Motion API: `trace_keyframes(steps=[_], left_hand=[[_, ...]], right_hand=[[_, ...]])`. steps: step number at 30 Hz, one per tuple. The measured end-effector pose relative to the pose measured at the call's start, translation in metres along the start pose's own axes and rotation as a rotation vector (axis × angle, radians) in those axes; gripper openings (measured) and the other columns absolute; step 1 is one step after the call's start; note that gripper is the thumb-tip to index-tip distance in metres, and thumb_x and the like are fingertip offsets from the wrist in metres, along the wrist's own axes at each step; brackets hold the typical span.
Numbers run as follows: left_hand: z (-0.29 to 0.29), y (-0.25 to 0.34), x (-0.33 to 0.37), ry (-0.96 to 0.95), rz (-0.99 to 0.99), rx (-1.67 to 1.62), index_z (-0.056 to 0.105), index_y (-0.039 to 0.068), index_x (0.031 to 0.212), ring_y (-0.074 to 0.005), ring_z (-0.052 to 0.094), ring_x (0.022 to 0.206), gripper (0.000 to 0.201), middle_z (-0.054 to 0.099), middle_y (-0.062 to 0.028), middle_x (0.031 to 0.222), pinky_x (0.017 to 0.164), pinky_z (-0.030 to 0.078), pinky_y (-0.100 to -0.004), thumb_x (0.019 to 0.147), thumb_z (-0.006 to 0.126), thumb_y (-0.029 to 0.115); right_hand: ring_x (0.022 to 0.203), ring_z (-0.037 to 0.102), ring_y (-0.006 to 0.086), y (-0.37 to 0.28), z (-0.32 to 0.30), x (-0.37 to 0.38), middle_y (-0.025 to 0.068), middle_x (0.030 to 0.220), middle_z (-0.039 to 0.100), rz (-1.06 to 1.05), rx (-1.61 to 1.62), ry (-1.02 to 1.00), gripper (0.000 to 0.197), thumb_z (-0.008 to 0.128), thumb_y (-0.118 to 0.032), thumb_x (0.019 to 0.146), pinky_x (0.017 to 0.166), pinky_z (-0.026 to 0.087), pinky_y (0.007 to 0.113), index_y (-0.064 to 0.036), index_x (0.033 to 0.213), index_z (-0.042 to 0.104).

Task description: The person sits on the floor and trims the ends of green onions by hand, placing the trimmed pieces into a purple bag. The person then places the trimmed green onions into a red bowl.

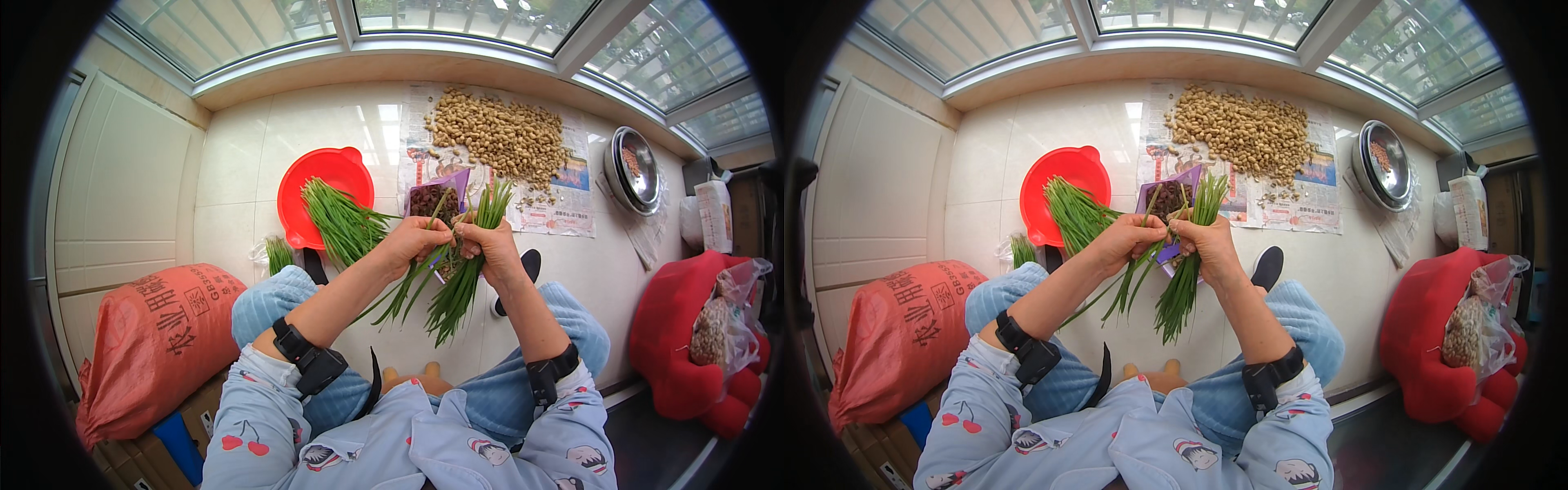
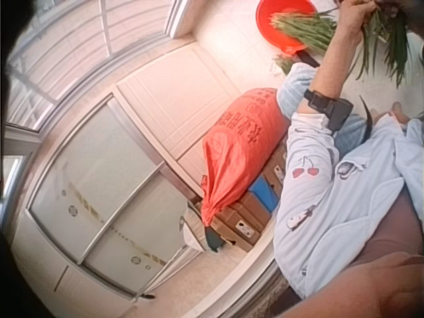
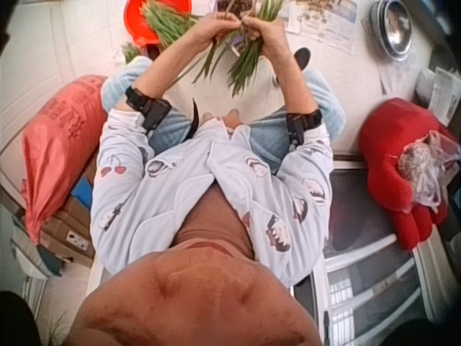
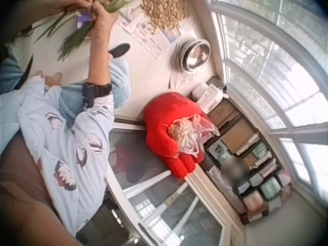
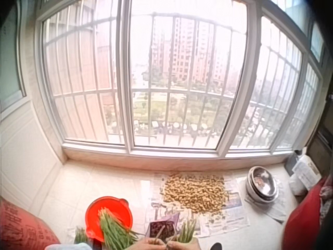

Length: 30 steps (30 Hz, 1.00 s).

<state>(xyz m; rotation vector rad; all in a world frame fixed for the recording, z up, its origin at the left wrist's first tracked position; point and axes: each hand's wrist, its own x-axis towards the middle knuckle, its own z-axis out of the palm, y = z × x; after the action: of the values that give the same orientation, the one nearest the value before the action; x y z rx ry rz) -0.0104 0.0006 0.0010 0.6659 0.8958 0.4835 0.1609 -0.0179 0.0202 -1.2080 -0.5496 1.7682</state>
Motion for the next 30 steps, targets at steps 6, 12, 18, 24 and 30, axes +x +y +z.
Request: trace_keyframes(steps=[6,12,18,24,30], left_hand=[[0.001,-0.01,0.007,0.054,0.132,0.124,0.058,0.008,0.076,-0.0018,0.043,0.057,0.011,0.054,0.0059,0.067,0.051,0.033,-0.0182,0.081,0.065,0.015],[-0.003,-0.019,0.015,0.126,0.227,0.398,0.056,0.006,0.073,-0.0033,0.043,0.063,0.013,0.051,0.0056,0.066,0.056,0.036,-0.0203,0.08,0.064,0.013],[-0.001,-0.017,0.013,0.176,0.309,0.596,0.056,0.003,0.071,-0.0039,0.041,0.06,0.016,0.048,0.0051,0.062,0.054,0.035,-0.0217,0.078,0.065,0.014],[0.003,-0.019,0.01,0.2,0.348,0.652,0.059,-0.001,0.071,-0.0112,0.048,0.055,0.02,0.053,-0.007,0.057,0.053,0.041,-0.0289,0.073,0.065,0.017],[-0.003,-0.023,0.015,0.183,0.276,0.458,0.059,-0.001,0.07,-0.0089,0.048,0.056,0.018,0.052,-0.0025,0.057,0.053,0.039,-0.0269,0.072,0.066,0.016]], right_hand=[[0.041,0.04,0.0063,0.007,0.003,0.0,-0.0011,0.052,0.047,-0.039,-0.054,0.079,0.01,0.064,-0.003,0.075,0.041,0.034,0.023,-0.0038,0.073,0.055],[0.041,0.039,0.0063,0.012,0.004,0.001,-0.002,0.052,0.046,-0.001,-0.037,0.141,0.012,0.063,-0.003,0.074,0.04,0.033,0.023,-0.0054,0.069,0.054],[0.041,0.039,0.0063,0.017,0.003,0.003,-0.0012,0.054,0.047,0.035,-0.028,0.183,0.012,0.063,-0.003,0.074,0.04,0.033,0.023,-0.0054,0.069,0.054],[0.041,0.04,0.0066,0.017,-0.003,0.005,0.002,0.058,0.051,0.007,0.031,0.226,0.011,0.064,-0.006,0.079,0.038,0.033,0.023,-0.0024,0.073,0.055],[0.042,0.041,0.0062,-0.002,-0.014,0.011,0.0039,0.061,0.054,-0.058,0.05,0.283,0.013,0.065,-0.01,0.08,0.038,0.034,0.022,-0.001,0.076,0.058]])
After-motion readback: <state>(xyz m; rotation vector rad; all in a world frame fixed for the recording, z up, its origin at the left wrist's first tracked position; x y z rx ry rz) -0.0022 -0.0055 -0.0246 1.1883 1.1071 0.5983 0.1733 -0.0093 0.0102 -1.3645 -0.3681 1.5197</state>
